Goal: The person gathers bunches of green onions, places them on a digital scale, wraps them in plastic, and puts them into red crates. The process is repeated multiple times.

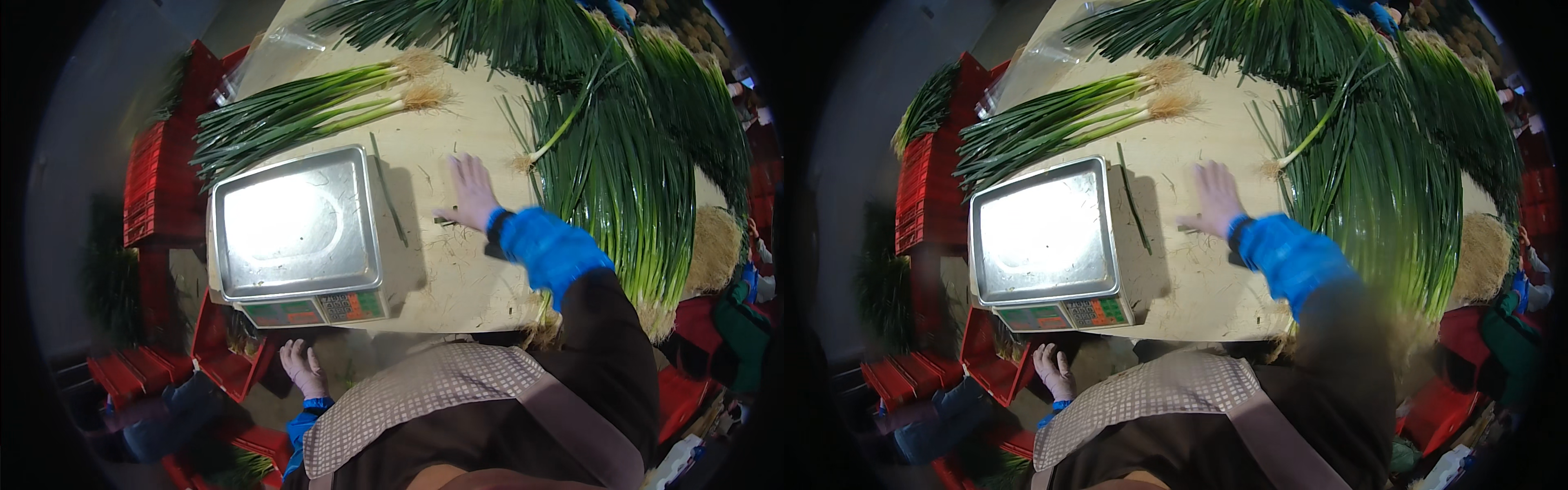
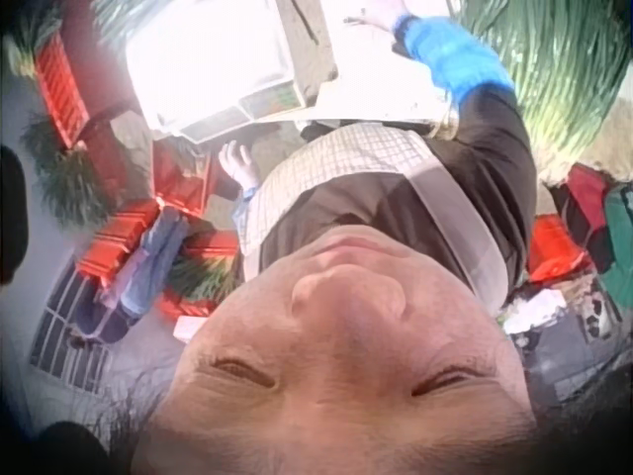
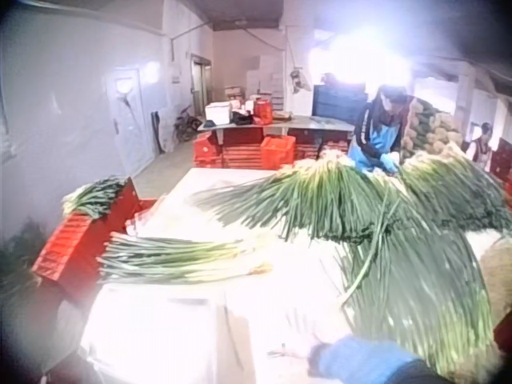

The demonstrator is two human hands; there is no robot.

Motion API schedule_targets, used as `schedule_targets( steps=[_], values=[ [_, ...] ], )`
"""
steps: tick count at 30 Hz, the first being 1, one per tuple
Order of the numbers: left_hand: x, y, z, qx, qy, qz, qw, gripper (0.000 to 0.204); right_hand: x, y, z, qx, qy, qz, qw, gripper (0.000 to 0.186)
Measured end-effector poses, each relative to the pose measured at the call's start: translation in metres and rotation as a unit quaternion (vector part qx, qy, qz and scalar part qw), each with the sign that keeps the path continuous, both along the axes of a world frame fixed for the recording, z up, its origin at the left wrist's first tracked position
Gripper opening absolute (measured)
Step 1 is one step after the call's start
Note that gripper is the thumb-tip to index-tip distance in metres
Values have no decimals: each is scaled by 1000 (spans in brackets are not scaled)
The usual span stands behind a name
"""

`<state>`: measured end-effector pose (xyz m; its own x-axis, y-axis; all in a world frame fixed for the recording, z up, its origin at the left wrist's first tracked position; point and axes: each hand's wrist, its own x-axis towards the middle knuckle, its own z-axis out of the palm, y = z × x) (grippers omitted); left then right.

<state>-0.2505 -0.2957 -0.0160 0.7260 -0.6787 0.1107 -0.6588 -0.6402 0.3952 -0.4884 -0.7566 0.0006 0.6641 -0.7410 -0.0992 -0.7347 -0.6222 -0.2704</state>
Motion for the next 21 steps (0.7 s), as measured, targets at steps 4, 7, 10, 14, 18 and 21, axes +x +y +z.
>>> schedule_targets(
  steps=[4,7,10,14,18,21],
  values=[
    [-21,3,-8,-1,30,-25,999,31,112,-44,0,12,18,129,991,89],
    [-36,15,-10,-7,44,-36,998,31,137,-42,5,114,35,229,966,67],
    [-44,33,-15,0,52,-17,998,29,104,1,11,-17,175,451,875,71],
    [-43,44,-30,-31,87,2,996,27,8,60,21,83,77,517,848,79],
    [-39,41,-45,-89,131,2,987,27,-70,63,10,94,-100,118,984,88],
    [-39,34,-51,-86,130,-34,987,28,-71,49,-6,-56,-45,-97,993,90]
  ],
)
